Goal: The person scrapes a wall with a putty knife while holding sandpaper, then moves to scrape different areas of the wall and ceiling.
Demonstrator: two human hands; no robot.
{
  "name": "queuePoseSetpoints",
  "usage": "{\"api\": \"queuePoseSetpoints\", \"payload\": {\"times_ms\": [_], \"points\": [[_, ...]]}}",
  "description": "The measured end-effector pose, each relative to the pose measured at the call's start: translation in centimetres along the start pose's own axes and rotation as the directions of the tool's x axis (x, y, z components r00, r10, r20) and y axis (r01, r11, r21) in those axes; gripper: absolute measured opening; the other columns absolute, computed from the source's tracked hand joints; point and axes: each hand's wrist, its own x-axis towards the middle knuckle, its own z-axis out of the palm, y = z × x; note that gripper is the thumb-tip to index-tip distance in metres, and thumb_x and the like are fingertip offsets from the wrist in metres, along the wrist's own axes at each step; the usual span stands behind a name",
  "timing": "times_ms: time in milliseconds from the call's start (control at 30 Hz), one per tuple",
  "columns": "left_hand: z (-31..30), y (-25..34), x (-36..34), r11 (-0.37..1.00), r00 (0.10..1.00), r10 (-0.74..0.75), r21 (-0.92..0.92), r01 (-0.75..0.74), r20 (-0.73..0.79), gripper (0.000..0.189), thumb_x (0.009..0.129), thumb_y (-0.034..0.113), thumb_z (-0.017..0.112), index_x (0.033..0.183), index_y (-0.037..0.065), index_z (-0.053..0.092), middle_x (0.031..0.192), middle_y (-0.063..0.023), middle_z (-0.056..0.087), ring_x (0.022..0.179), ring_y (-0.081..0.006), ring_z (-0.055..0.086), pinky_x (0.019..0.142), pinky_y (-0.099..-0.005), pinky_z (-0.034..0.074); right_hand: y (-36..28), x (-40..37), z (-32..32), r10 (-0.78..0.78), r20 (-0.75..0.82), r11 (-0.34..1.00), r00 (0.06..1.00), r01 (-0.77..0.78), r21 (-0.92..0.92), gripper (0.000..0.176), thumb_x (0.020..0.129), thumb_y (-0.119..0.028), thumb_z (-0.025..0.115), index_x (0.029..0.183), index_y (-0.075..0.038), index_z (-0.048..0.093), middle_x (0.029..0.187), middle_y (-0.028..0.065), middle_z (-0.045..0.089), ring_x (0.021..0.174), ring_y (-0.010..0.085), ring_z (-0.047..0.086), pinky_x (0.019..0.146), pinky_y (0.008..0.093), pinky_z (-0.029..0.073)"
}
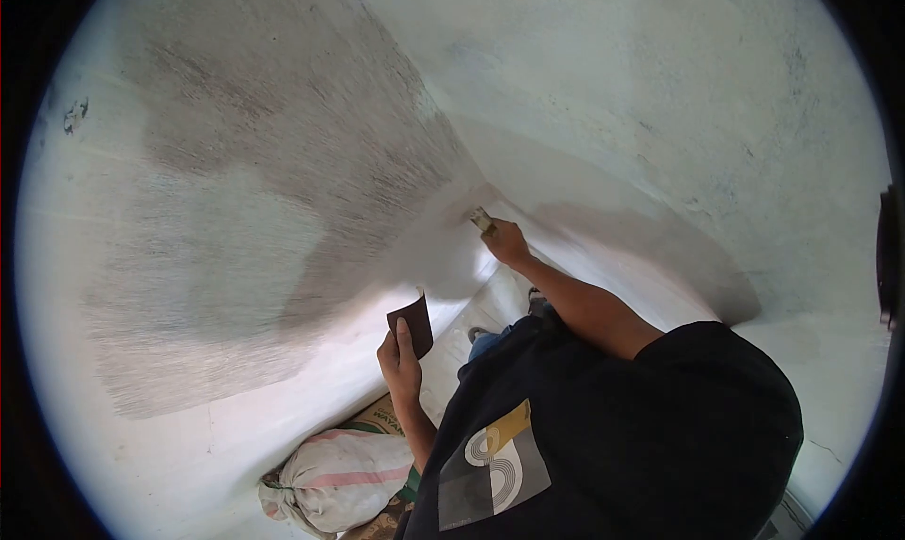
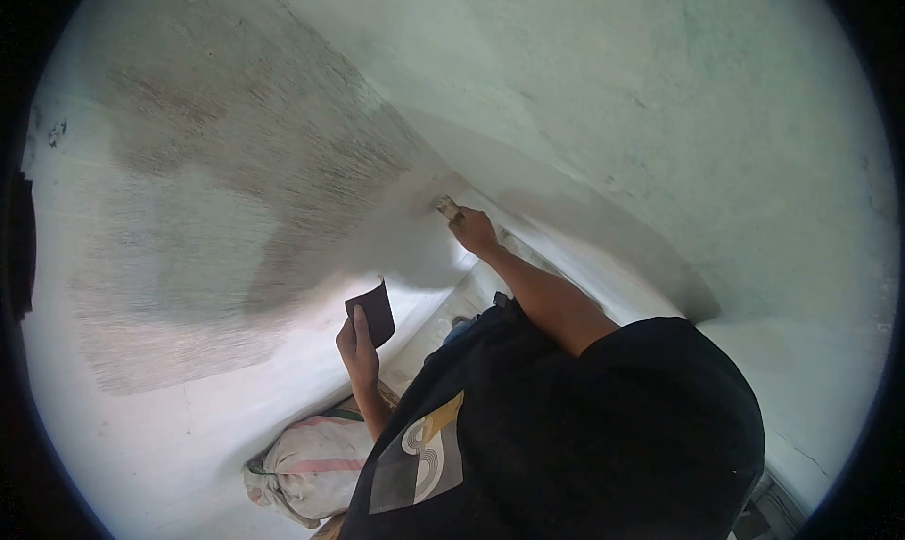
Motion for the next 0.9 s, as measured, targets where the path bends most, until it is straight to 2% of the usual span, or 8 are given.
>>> {"api": "queuePoseSetpoints", "payload": {"times_ms": [133,333,433,500,733,767,867,900], "points": [[-0.1,1.1,-0.3,0.999,1.000,-0.027,-0.026,0.027,-0.009,0.046,0.105,0.031,0.050,0.074,-0.003,0.052,0.062,0.0029,0.042,0.062,-0.0081,0.034,0.052,-0.0295,0.028,1.6,2.1,1.0,0.003,0.010,0.999,1.000,-0.002,-0.037,0.025,0.079,-0.021,0.068,0.096,-0.002,0.065,0.084,0.0227,0.068,0.083,0.0427,0.065,0.073,0.0478,0.052],[0.2,0.6,-0.5,1.000,0.999,-0.024,-0.010,0.023,-0.030,0.045,0.105,0.030,0.051,0.076,-0.004,0.053,0.063,0.0023,0.044,0.062,-0.0082,0.037,0.053,-0.0291,0.030,2.3,1.1,2.1,-0.020,-0.105,0.990,0.994,0.034,0.136,0.024,0.077,-0.019,0.067,0.086,0.003,0.062,0.076,0.0231,0.065,0.074,0.0424,0.063,0.067,0.0454,0.050],[0.0,-0.4,-0.3,0.999,0.999,-0.045,-0.010,0.044,-0.012,0.045,0.105,0.030,0.050,0.077,-0.004,0.054,0.064,0.0017,0.044,0.063,-0.0086,0.037,0.053,-0.0295,0.031,0.2,3.9,1.3,0.086,-0.073,0.993,0.994,-0.079,0.092,0.024,0.076,-0.019,0.067,0.085,0.004,0.062,0.077,0.0234,0.065,0.075,0.0417,0.064,0.067,0.0446,0.050],[-0.1,-0.1,-0.5,0.997,0.997,-0.073,0.017,0.073,0.003,0.044,0.105,0.030,0.050,0.077,-0.004,0.053,0.063,0.0015,0.044,0.062,-0.0087,0.037,0.053,-0.0297,0.031,-1.4,4.6,1.3,0.059,-0.108,0.967,0.992,-0.030,0.252,0.025,0.077,-0.020,0.067,0.084,0.003,0.063,0.077,0.0241,0.066,0.078,0.0419,0.064,0.068,0.0456,0.050],[0.4,0.1,0.3,0.999,0.999,-0.048,0.016,0.048,0.002,0.046,0.104,0.029,0.051,0.073,-0.004,0.051,0.061,0.0002,0.044,0.062,-0.0088,0.037,0.052,-0.0306,0.032,0.8,2.6,0.3,0.115,0.001,0.993,0.993,-0.115,-0.009,0.028,0.077,-0.021,0.068,0.089,0.003,0.064,0.083,0.0256,0.066,0.083,0.0437,0.065,0.072,0.0483,0.049],[0.3,0.3,0.2,0.998,0.998,-0.061,0.015,0.061,-0.001,0.046,0.104,0.029,0.051,0.073,-0.004,0.051,0.061,0.0002,0.044,0.062,-0.0088,0.037,0.052,-0.0306,0.032,-0.2,3.7,0.6,0.002,-0.043,1.000,0.999,-0.003,-0.015,0.027,0.077,-0.021,0.067,0.090,0.003,0.064,0.083,0.0260,0.066,0.083,0.0433,0.065,0.072,0.0486,0.049],[-0.6,0.4,0.6,0.999,0.997,-0.038,-0.033,0.040,0.060,0.047,0.104,0.030,0.052,0.073,-0.005,0.051,0.061,-0.0001,0.044,0.062,-0.0090,0.038,0.052,-0.0309,0.032,-1.6,2.5,0.8,-0.072,-0.089,0.997,0.993,0.073,0.005,0.026,0.078,-0.019,0.067,0.090,0.004,0.063,0.081,0.0261,0.065,0.082,0.0434,0.065,0.071,0.0481,0.050],[-0.5,0.1,0.8,0.999,0.999,-0.016,-0.033,0.017,0.052,0.047,0.104,0.030,0.052,0.073,-0.005,0.051,0.061,0.0000,0.044,0.062,-0.0088,0.038,0.052,-0.0308,0.032,-0.5,1.2,0.8,0.022,-0.089,0.999,0.996,-0.018,0.042,0.025,0.079,-0.018,0.066,0.089,0.004,0.063,0.078,0.0263,0.064,0.079,0.0445,0.064,0.069,0.0471,0.050]]}}
